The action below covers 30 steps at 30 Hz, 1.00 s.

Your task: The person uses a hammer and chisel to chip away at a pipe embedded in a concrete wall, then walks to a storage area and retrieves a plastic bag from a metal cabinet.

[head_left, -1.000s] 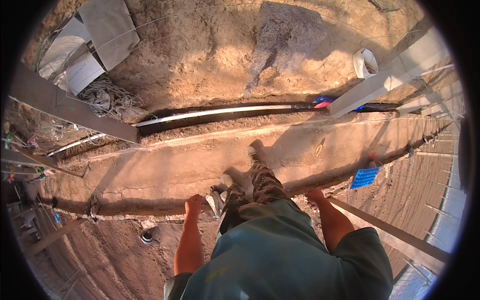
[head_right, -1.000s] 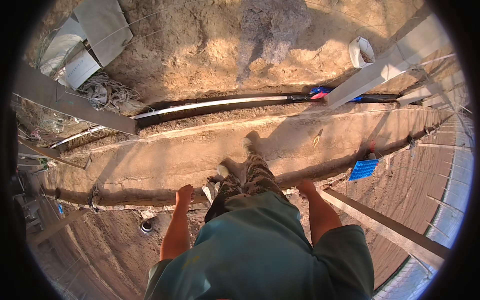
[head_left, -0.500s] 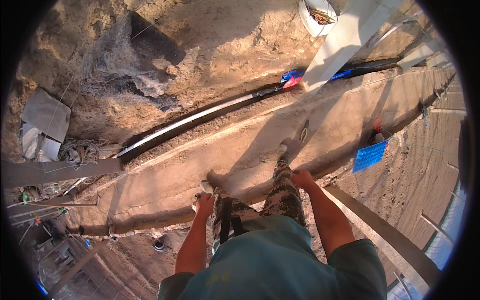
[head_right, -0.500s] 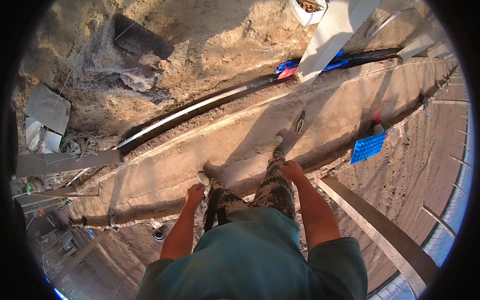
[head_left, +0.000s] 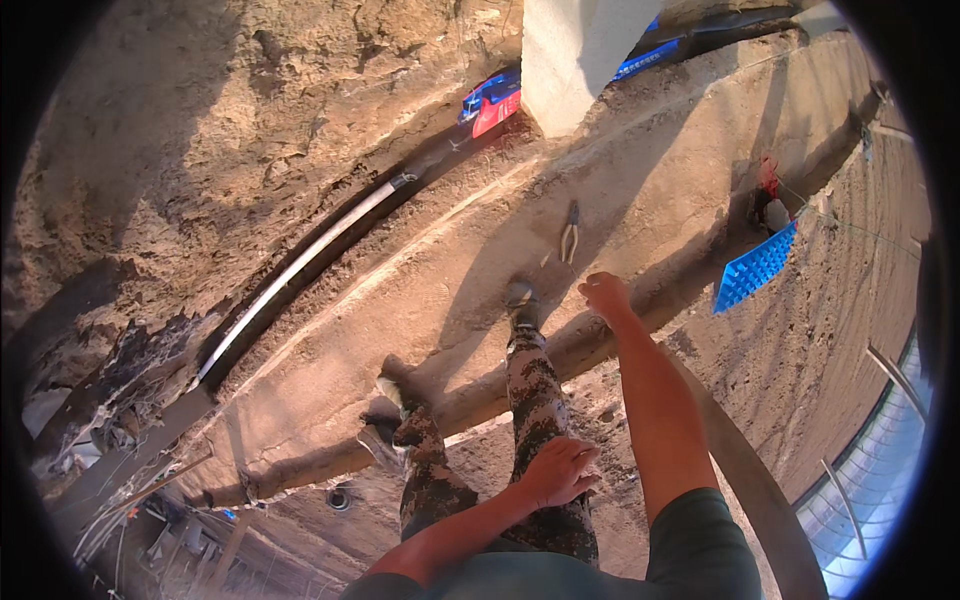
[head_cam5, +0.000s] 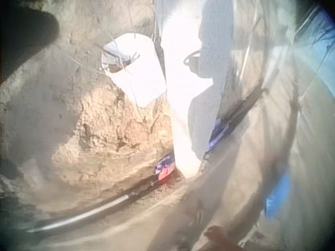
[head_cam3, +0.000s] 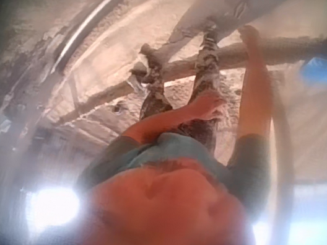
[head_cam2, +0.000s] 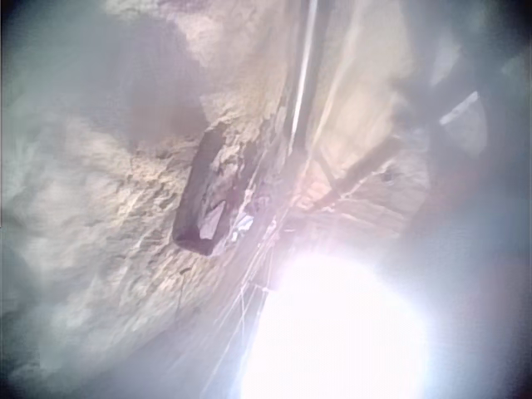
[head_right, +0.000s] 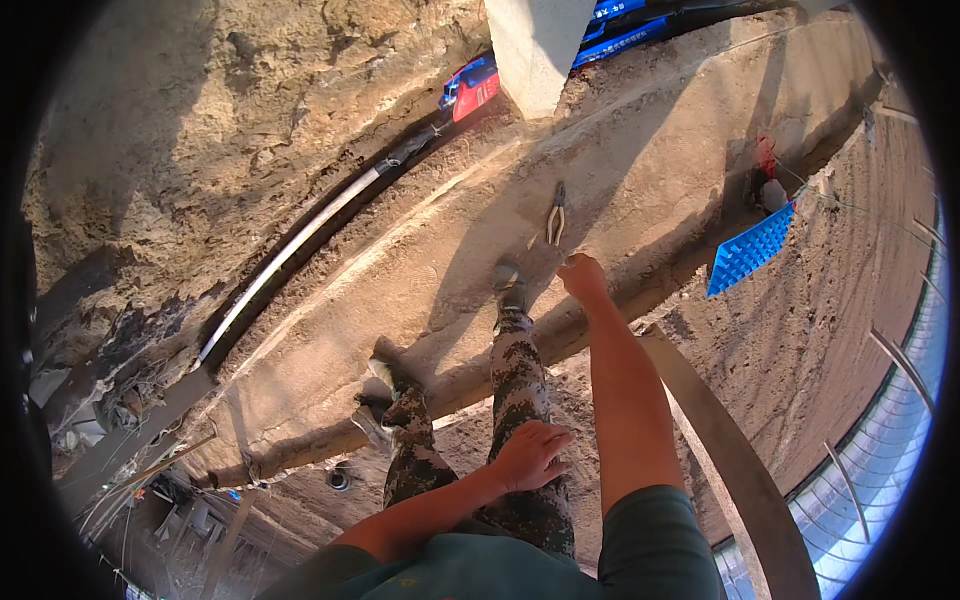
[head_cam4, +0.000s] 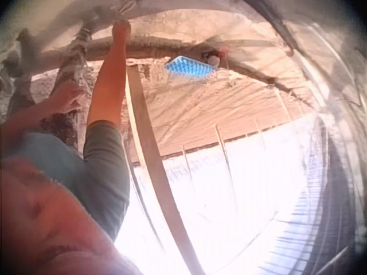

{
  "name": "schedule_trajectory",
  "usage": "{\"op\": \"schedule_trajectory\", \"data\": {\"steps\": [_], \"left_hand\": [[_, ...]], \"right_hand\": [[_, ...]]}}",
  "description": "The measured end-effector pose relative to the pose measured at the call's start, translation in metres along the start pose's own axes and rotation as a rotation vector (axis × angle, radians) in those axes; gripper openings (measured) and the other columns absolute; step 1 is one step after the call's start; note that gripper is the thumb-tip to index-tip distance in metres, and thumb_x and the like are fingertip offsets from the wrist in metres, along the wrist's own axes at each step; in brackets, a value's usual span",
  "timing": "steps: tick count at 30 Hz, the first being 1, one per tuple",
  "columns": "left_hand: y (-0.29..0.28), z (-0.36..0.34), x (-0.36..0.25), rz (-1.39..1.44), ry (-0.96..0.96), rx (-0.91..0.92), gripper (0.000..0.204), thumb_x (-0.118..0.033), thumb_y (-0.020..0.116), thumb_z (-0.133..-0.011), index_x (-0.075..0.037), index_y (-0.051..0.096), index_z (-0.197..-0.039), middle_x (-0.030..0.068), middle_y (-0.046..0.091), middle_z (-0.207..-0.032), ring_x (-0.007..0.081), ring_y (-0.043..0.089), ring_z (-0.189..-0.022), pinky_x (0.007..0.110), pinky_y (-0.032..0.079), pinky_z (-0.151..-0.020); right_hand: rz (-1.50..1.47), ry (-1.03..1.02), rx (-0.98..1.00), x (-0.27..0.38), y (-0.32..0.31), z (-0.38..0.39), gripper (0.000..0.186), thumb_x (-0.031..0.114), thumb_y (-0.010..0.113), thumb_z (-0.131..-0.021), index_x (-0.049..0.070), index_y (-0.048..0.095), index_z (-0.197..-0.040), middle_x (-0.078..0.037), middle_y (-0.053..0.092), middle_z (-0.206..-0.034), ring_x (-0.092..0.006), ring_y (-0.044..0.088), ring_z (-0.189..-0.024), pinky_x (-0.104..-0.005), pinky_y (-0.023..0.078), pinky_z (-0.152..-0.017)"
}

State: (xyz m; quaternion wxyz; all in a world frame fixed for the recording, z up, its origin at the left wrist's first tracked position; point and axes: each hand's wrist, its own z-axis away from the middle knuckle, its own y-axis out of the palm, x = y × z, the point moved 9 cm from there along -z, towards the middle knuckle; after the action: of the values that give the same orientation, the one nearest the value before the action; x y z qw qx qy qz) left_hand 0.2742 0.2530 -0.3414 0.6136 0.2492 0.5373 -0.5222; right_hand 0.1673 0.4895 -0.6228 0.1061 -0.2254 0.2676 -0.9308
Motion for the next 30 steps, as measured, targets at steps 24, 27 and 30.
{"op": "schedule_trajectory", "data": {"steps": [24,27,30], "left_hand": [[-0.014,-0.046,0.070,0.500,-0.204,-0.139,0.043,-0.020,0.076,-0.088,-0.013,0.064,-0.129,0.0028,0.064,-0.130,0.0198,0.063,-0.120,0.044,0.043,-0.112],[-0.012,-0.043,0.065,0.486,-0.188,-0.137,0.042,-0.019,0.075,-0.089,-0.012,0.064,-0.128,0.0030,0.064,-0.130,0.0203,0.064,-0.119,0.044,0.043,-0.113],[0.000,-0.039,0.054,0.416,-0.180,-0.123,0.040,-0.018,0.075,-0.089,-0.012,0.065,-0.127,0.0033,0.065,-0.130,0.0208,0.064,-0.118,0.044,0.043,-0.113]], "right_hand": [[0.350,0.330,-0.081,-0.112,0.132,-0.259,0.073,0.042,0.081,-0.078,-0.007,0.056,-0.126,-0.026,0.071,-0.115,-0.0421,0.069,-0.111,-0.0497,0.056,-0.093],[0.043,0.407,0.028,-0.105,0.143,-0.233,0.055,0.044,0.078,-0.082,-0.001,0.066,-0.110,-0.019,0.072,-0.097,-0.0332,0.074,-0.083,-0.0523,0.060,-0.081],[-0.486,0.615,0.287,-0.095,0.179,-0.161,0.044,0.047,0.075,-0.087,0.005,0.069,-0.098,-0.010,0.065,-0.078,-0.0266,0.066,-0.062,-0.0575,0.061,-0.076]]}}
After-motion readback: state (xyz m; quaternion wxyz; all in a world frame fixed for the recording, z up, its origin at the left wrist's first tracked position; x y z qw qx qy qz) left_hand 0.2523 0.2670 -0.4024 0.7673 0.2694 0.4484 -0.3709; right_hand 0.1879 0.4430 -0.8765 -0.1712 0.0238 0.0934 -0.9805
